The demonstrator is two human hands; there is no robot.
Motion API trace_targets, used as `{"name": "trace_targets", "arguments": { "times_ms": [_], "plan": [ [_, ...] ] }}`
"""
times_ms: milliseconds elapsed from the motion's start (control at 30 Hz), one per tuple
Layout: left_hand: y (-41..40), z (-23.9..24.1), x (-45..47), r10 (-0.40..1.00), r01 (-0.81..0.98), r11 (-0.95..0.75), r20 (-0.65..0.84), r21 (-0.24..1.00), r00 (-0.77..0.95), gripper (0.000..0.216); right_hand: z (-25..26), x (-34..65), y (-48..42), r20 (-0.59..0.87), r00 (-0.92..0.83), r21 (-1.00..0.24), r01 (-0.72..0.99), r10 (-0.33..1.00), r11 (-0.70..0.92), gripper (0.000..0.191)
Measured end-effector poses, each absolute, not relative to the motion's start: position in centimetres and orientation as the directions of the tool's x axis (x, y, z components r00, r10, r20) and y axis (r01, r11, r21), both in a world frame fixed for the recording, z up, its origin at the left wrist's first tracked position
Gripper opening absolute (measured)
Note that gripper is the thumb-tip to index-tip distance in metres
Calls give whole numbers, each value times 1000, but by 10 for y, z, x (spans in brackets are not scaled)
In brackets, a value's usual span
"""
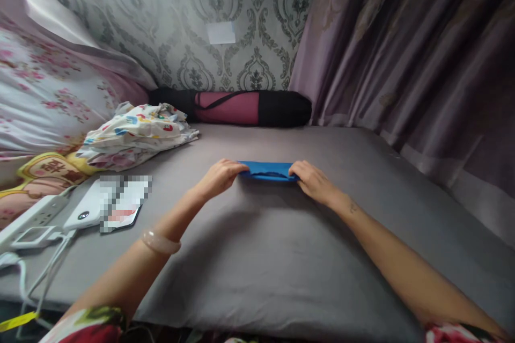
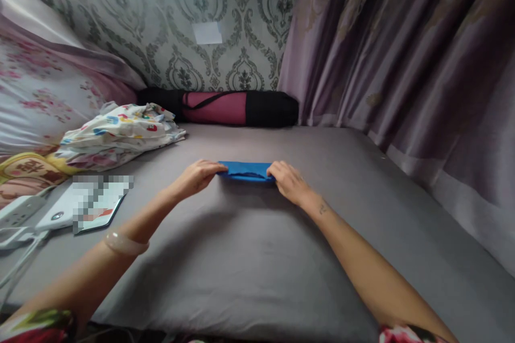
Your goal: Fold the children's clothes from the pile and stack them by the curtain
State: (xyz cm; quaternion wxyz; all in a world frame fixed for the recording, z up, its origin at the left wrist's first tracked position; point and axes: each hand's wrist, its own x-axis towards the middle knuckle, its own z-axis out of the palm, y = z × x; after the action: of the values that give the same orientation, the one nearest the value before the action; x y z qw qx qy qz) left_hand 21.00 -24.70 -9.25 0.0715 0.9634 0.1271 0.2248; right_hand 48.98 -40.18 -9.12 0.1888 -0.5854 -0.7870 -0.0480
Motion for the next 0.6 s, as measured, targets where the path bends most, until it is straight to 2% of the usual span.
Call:
{"name": "trace_targets", "arguments": {
  "times_ms": [167,367,500,600],
  "plan": [
    [-270,-138,192,195,129,-967,310,219,931,42,-122,477,-428,206,-287,-147,936,935,320,42],
    [-277,-133,187,230,172,-953,228,248,946,50,-116,483,-437,138,-308,-306,891,941,337,52],
    [-278,-123,195,351,265,-892,192,365,916,36,-111,483,-428,112,-243,-412,871,964,267,38],
    [-277,-118,215,513,402,-822,218,403,831,30,-110,476,-410,147,-133,-423,887,980,184,31]
  ]
}}
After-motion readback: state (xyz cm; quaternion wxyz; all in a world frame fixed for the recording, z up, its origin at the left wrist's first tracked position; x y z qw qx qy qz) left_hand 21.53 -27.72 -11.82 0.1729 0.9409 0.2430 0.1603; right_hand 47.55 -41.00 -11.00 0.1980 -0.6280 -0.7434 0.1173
